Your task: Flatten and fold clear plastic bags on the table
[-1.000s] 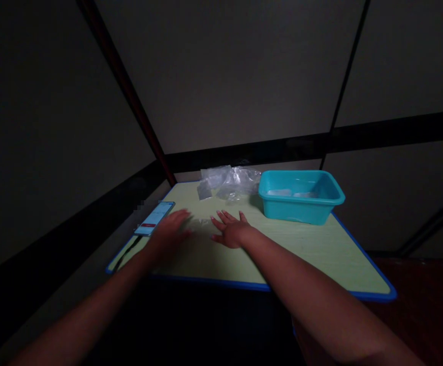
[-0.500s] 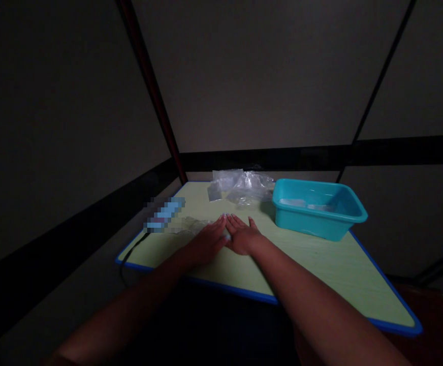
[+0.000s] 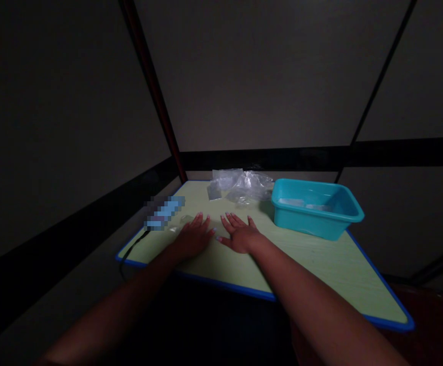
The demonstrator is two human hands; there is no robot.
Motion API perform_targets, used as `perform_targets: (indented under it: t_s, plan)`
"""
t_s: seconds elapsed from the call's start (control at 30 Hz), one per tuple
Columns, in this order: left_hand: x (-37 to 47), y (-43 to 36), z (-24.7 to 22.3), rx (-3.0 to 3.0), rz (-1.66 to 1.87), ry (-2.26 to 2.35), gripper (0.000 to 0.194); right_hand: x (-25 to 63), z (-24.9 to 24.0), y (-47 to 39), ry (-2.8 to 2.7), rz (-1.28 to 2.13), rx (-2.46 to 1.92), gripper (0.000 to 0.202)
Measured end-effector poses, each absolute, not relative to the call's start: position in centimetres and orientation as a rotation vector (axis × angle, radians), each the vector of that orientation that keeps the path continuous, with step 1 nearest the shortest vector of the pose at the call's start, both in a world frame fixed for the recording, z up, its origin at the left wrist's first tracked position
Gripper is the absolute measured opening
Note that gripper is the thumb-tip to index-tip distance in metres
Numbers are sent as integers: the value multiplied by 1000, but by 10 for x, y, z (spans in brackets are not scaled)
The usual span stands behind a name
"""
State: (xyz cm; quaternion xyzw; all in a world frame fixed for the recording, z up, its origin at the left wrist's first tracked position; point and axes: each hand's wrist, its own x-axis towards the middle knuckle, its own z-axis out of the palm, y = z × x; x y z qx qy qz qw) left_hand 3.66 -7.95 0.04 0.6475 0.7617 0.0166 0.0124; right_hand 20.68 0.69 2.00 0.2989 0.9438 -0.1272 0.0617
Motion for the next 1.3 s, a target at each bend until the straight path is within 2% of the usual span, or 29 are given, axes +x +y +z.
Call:
perform_targets:
  t_s: [0.33,0.53,0.63,0.87,1.0,1.3]
  plan:
    - [-15,-96,-2,1863,84,2481,72,207,19,8,2865,-409,894,77]
    - [-10,-99,0,1797,117,2620,77,207,19,9,2861,-397,888,78]
    - [12,-98,3,1983,189,2614,70,207,17,9,2872,-402,891,79]
    - [63,-85,10,2340,217,2105,58,208,11,12,2890,-397,891,79]
    - [59,-78,8,2256,183,2167,55,208,16,14,2899,-461,879,81]
    - [46,-80,10,2312,413,2234,47,223,40,29,2853,-476,1117,62]
